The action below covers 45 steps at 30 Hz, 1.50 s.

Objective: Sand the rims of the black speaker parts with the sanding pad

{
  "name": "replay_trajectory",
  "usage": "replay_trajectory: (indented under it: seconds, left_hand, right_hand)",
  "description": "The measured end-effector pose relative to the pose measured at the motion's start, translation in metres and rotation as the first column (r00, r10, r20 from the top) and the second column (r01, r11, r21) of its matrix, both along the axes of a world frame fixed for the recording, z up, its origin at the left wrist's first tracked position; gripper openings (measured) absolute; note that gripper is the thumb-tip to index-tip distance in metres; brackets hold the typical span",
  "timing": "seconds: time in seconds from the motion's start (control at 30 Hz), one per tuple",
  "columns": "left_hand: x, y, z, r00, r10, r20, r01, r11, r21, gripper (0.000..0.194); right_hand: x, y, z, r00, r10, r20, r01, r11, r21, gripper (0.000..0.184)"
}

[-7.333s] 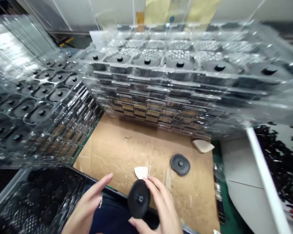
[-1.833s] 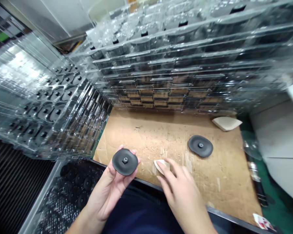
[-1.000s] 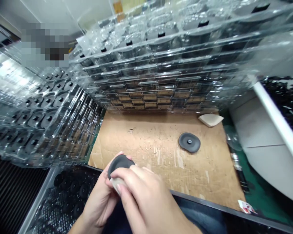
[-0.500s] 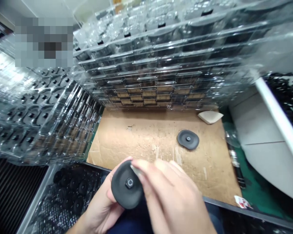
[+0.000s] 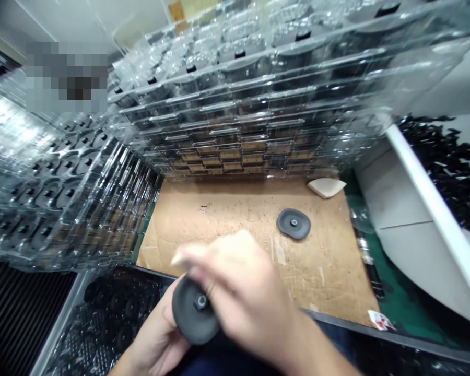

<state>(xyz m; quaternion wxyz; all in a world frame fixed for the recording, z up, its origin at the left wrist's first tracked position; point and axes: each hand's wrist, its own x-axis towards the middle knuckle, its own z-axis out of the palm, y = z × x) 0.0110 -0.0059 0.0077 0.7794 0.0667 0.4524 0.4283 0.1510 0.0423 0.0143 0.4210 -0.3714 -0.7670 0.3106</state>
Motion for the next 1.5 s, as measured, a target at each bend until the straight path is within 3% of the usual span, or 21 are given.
replay_trajectory:
  seconds: [0.1,0.27,0.37,0.47,0.57,0.67,0.73,0.8,0.83,0.97,1.03,1.13,1.2,1.27,1.33,1.4,1.47,1.5]
  left_hand:
    - [-0.005,0.001,-0.001,0.996,0.068,0.059,-0.068,0.998,0.011,0.049]
    - [-0.013,0.002,-0.014,0.971,0.213,0.105,-0.218,0.975,0.039,0.034]
    - [-0.014,0.004,-0.017,0.969,0.219,0.113,-0.224,0.974,0.033,0.033]
    - [-0.010,0.005,-0.015,0.974,0.202,0.099,-0.206,0.978,0.041,0.036]
    - [-0.004,0.004,-0.011,0.982,0.175,0.068,-0.180,0.981,0.073,0.037]
    - [-0.002,0.002,-0.009,0.993,0.118,0.027,-0.120,0.990,0.078,0.034]
    - [-0.004,0.002,-0.008,0.993,0.117,-0.014,-0.116,0.992,0.048,0.033]
    - [-0.005,0.003,-0.006,0.986,0.154,-0.063,-0.151,0.987,0.053,0.033]
    - [-0.005,0.003,-0.004,0.984,0.161,-0.082,-0.156,0.985,0.069,0.031]
    - [-0.002,0.006,-0.001,0.993,0.103,-0.052,-0.099,0.992,0.080,0.025]
    - [-0.003,0.008,0.001,0.994,0.111,-0.019,-0.110,0.992,0.057,0.038]
    - [-0.005,0.010,0.002,0.992,0.127,0.009,-0.127,0.992,0.007,0.054]
    - [-0.005,0.011,0.005,0.993,0.117,0.030,-0.117,0.993,-0.018,0.054]
    - [-0.003,0.012,0.008,0.994,0.097,0.057,-0.096,0.995,-0.012,0.047]
    - [-0.002,0.013,0.012,0.994,0.058,0.096,-0.057,0.998,-0.016,0.036]
    - [-0.002,0.012,0.015,0.994,0.028,0.108,-0.025,0.999,-0.026,0.035]
    - [-0.004,0.011,0.017,0.997,0.002,0.083,0.000,0.999,-0.034,0.035]
    - [-0.005,0.011,0.016,0.997,0.002,0.079,0.001,0.999,-0.037,0.036]
  right_hand:
    - [0.017,0.002,-0.029,0.966,-0.215,0.146,0.248,0.928,-0.278,0.021]
    - [0.020,-0.048,-0.082,0.990,-0.087,0.110,0.129,0.867,-0.481,0.025]
    - [0.020,-0.066,-0.091,0.990,-0.101,0.094,0.136,0.836,-0.532,0.025]
    - [0.024,-0.053,-0.071,0.962,-0.236,0.134,0.272,0.814,-0.513,0.024]
    - [0.019,-0.030,-0.033,0.938,-0.335,0.086,0.342,0.859,-0.380,0.023]
    - [0.001,-0.019,-0.001,0.969,-0.244,-0.024,0.237,0.958,-0.163,0.025]
    - [-0.010,-0.016,0.009,0.998,-0.064,-0.028,0.059,0.987,-0.151,0.026]
    - [-0.017,-0.014,0.012,0.994,0.112,0.005,-0.107,0.962,-0.249,0.024]
    - [-0.019,-0.013,0.012,0.991,0.129,0.024,-0.117,0.953,-0.278,0.023]
    - [-0.020,-0.016,0.010,0.992,-0.119,0.033,0.121,0.990,-0.066,0.026]
    - [-0.013,-0.024,0.010,0.998,-0.061,0.016,0.062,0.997,-0.038,0.026]
    - [0.005,-0.033,0.010,0.994,0.048,0.103,-0.034,0.990,-0.134,0.025]
    - [0.014,-0.033,0.011,0.977,-0.002,0.214,0.029,0.992,-0.124,0.023]
    - [0.016,-0.026,0.012,0.951,-0.078,0.298,0.091,0.995,-0.032,0.025]
    - [0.014,-0.015,0.014,0.970,-0.051,0.237,0.028,0.994,0.101,0.029]
    - [0.012,-0.002,0.013,0.988,0.099,0.122,-0.118,0.979,0.166,0.031]
    - [0.013,0.005,0.008,0.988,0.141,0.068,-0.149,0.981,0.123,0.030]
    - [0.015,0.005,0.003,0.993,0.091,0.068,-0.095,0.994,0.053,0.029]
